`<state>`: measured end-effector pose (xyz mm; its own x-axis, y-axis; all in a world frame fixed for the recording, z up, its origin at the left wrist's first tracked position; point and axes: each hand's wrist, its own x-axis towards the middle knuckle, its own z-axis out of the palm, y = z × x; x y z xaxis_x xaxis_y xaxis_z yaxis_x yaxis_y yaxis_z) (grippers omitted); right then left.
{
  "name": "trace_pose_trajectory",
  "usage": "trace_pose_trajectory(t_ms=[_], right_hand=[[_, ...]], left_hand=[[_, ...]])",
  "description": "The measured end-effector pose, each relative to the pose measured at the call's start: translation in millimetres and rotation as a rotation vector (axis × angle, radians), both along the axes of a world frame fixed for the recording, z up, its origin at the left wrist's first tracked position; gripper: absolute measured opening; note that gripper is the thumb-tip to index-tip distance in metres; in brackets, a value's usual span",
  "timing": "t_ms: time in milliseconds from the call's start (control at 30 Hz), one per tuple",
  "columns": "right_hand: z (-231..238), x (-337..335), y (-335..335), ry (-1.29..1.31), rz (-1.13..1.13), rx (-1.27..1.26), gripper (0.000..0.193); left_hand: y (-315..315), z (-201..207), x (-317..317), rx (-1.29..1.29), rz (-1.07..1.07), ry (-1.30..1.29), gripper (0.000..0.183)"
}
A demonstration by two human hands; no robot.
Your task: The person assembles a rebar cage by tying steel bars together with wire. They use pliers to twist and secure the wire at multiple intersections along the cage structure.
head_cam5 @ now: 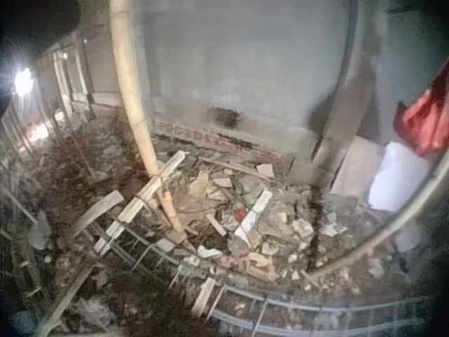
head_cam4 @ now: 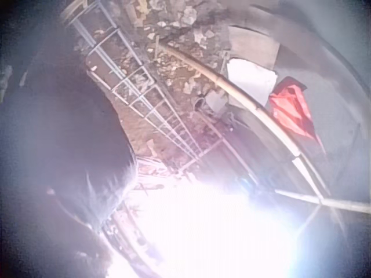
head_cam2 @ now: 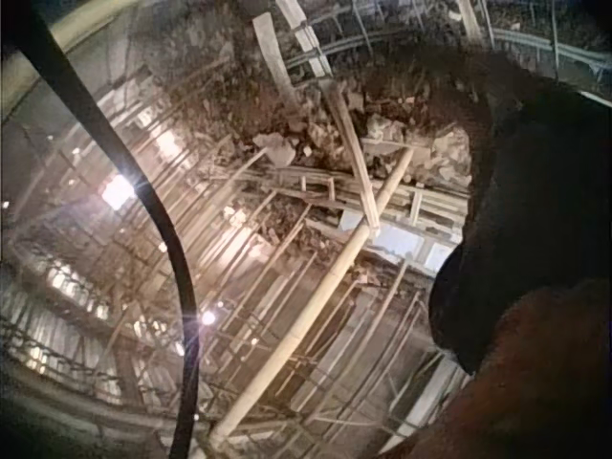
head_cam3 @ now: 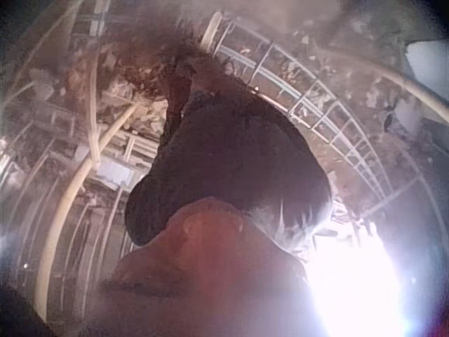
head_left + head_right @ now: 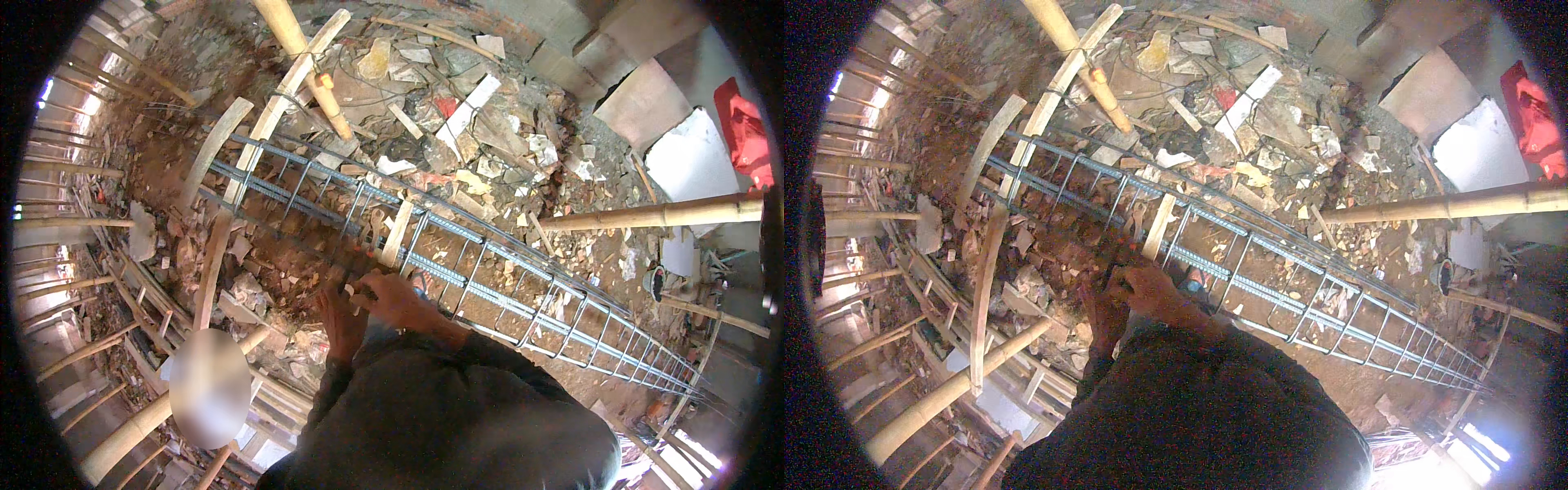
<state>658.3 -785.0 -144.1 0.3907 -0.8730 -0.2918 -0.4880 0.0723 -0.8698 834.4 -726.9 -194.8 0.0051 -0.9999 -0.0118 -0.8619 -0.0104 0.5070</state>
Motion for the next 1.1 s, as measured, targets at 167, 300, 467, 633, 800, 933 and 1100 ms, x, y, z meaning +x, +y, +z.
trace_pose_trajectory(t_ms=[167,300,467,633,800,933,1100], right_hand=[[1.6,1.5,10.0,0.075,0.027,0.100,0.043],[19.1,9.5,13.9,0.156,-0.185,0.070,0.046],[51.3,20.6,30.6,-0.074,-0.547,0.140,0.072],[61.9,18.4,25.7,-0.196,-0.490,0.031,0.075],[96.6,-68.0,5.8,-0.309,-0.557,0.175,0.044],[121.1,-200.6,-16.4,0.414,-0.026,-0.012,0.045],[109.6,-295.7,-35.4,0.876,0.395,-0.099,0.034]], left_hand=[[-11.8,-26.5,9.1,0.023,-0.112,0.010,0.063],[-24.8,-35.2,23.1,0.116,-0.212,0.317,0.073],[-1.8,-16.0,46.8,0.409,-0.073,0.984,0.077],[15.5,18.2,14.1,0.586,-0.102,1.082,0.072],[14.8,25.6,-21.9,0.436,-0.562,0.849,0.059],[46.6,-51.2,13.7,0.953,-0.441,0.651,0.034],[80.7,-213.6,-7.7,0.809,-0.042,0.801,0.031]])
